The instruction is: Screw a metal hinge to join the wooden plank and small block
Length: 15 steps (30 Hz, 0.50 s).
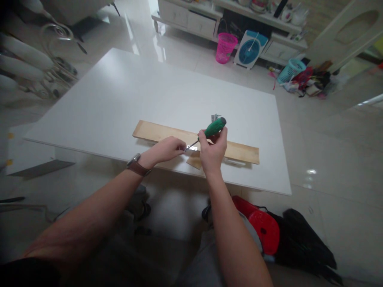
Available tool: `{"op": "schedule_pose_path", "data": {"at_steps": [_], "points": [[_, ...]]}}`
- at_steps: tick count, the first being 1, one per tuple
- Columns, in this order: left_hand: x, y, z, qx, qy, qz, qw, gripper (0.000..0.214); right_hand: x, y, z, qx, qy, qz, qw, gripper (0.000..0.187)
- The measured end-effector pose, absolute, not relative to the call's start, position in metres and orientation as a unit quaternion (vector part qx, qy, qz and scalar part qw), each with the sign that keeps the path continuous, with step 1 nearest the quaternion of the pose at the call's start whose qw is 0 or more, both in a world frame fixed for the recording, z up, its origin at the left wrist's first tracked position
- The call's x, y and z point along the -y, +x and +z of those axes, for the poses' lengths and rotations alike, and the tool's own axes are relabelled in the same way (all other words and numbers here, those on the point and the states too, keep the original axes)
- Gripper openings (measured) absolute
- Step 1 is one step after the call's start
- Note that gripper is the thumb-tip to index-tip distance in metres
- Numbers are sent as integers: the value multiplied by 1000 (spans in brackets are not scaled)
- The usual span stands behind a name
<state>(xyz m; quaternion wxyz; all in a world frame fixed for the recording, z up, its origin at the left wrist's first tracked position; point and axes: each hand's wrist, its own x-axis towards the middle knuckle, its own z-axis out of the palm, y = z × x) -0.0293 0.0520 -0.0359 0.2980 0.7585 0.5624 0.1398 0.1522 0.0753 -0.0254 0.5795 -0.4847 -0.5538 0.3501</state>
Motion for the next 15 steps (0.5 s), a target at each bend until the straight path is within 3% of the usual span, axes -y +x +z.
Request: {"op": "schedule_pose_path", "data": {"at_steps": [7, 15], "points": [[-51, -40, -40, -557, 740, 177, 332, 13, -75, 147, -21, 549, -469, 336, 605, 50], [-53, -47, -41, -598, 719, 177, 308, 27, -79, 153, -15, 547, -475, 263, 637, 50]]}}
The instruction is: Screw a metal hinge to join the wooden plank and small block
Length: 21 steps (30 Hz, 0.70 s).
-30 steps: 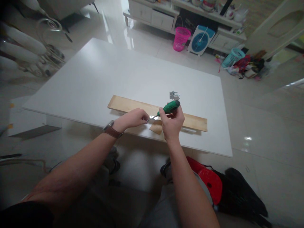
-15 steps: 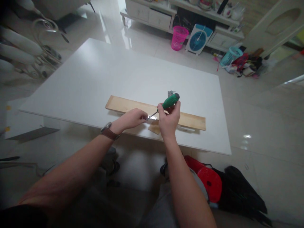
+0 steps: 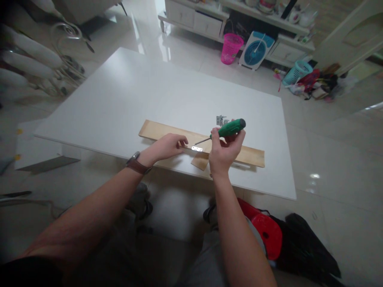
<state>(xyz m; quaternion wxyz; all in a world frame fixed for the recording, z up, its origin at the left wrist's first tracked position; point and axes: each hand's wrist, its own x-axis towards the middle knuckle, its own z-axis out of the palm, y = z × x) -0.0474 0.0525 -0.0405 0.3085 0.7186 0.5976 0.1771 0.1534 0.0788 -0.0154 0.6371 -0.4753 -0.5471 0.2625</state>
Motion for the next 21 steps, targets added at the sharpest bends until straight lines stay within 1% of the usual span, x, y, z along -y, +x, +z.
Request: {"op": "schedule_pose_path", "data": {"at_steps": [2, 8, 14, 21], "points": [[-53, -46, -40, -604, 712, 177, 311, 26, -79, 154, -14, 546, -476, 257, 640, 50], [-51, -39, -36, -614, 697, 201, 312, 22, -77, 151, -15, 570, -481, 264, 611, 54], [-51, -37, -35, -618, 693, 215, 304, 20, -75, 145, -16, 593, -474, 273, 591, 51], [-51, -36, -34, -617, 690, 221, 308, 21, -74, 144, -14, 594, -464, 283, 593, 50]]}}
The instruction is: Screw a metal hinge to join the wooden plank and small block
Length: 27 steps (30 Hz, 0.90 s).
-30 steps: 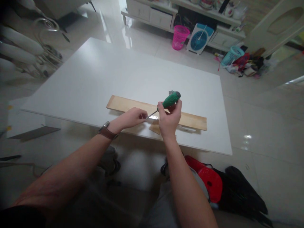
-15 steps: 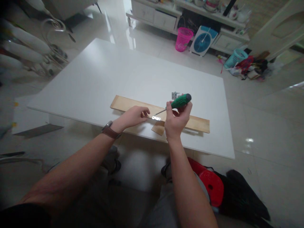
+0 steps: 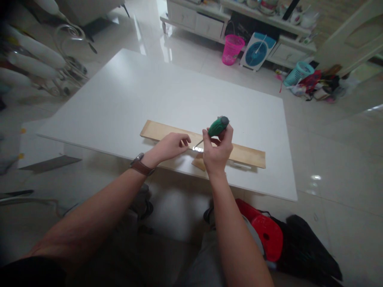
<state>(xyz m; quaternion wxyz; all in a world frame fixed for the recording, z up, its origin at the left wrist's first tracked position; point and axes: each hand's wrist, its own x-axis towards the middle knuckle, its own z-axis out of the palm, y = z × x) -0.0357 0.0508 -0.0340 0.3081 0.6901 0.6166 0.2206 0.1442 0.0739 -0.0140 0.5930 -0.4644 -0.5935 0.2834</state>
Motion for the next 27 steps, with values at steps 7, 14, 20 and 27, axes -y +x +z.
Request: {"op": "schedule_pose_path", "data": {"at_steps": [7, 14, 20, 27], "points": [[-50, -33, -28, -617, 686, 235, 306, 18, -75, 144, -18, 604, -470, 286, 577, 53], [-51, -30, -31, -607, 679, 278, 304, 17, -78, 146, -23, 648, -448, 267, 554, 64], [-52, -25, -31, -570, 660, 376, 311, 26, -80, 144, -30, 669, -414, 270, 556, 63], [-52, -19, -18, -533, 619, 467, 338, 27, -79, 138, -28, 669, -376, 277, 579, 51]]}}
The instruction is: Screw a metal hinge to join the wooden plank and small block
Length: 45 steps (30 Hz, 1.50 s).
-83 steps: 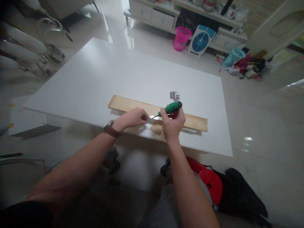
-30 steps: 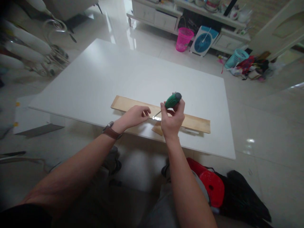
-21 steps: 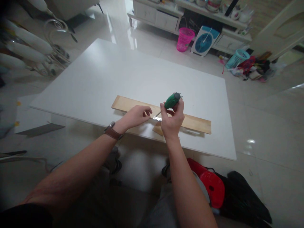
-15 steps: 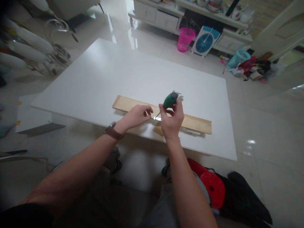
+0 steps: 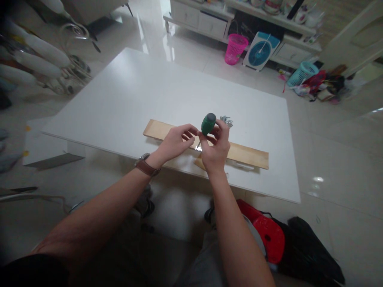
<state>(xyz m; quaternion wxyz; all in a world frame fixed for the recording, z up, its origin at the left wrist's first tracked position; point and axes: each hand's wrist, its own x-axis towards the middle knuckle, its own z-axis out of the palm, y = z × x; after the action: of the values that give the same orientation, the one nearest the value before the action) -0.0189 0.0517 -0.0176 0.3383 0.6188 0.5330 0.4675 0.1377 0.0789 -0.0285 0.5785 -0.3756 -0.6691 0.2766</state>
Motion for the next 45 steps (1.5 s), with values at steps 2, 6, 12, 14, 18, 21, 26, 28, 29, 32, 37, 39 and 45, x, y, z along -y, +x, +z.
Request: {"op": "schedule_pose_path", "data": {"at_steps": [2, 6, 12, 14, 18, 21, 26, 28, 29, 32, 37, 39, 45], "points": [[-53, -17, -17, -526, 613, 475, 348, 26, -79, 136, -28, 670, -372, 282, 577, 50], [-54, -16, -15, -516, 599, 501, 352, 33, -81, 136, -29, 674, -367, 296, 569, 48], [-57, -13, -11, -506, 580, 529, 357, 33, -80, 139, -24, 676, -363, 304, 565, 50], [-58, -11, -13, -502, 578, 530, 366, 29, -79, 139, -22, 679, -368, 301, 559, 50], [-60, -9, -18, -509, 557, 550, 358, 27, -82, 135, -20, 682, -374, 284, 561, 48], [-61, -10, -19, -515, 539, 561, 359, 26, -84, 133, -20, 674, -380, 267, 574, 48], [-61, -15, -19, -526, 535, 556, 358, 21, -85, 135, -20, 669, -397, 252, 575, 49], [-60, -16, -19, -527, 538, 554, 354, 20, -84, 136, -20, 670, -403, 252, 569, 49], [-60, -17, -19, -527, 540, 554, 353, 19, -84, 136, -21, 670, -403, 253, 570, 49], [-58, -18, -19, -531, 541, 552, 347, 18, -84, 134, -22, 666, -393, 251, 582, 48], [-55, -18, -18, -541, 540, 547, 340, 16, -87, 131, -22, 661, -388, 254, 590, 47], [-54, -18, -18, -543, 540, 546, 339, 16, -87, 130, -22, 666, -389, 256, 583, 47], [-54, -19, -18, -547, 548, 534, 340, 16, -86, 134, -24, 662, -406, 248, 580, 48]]}}
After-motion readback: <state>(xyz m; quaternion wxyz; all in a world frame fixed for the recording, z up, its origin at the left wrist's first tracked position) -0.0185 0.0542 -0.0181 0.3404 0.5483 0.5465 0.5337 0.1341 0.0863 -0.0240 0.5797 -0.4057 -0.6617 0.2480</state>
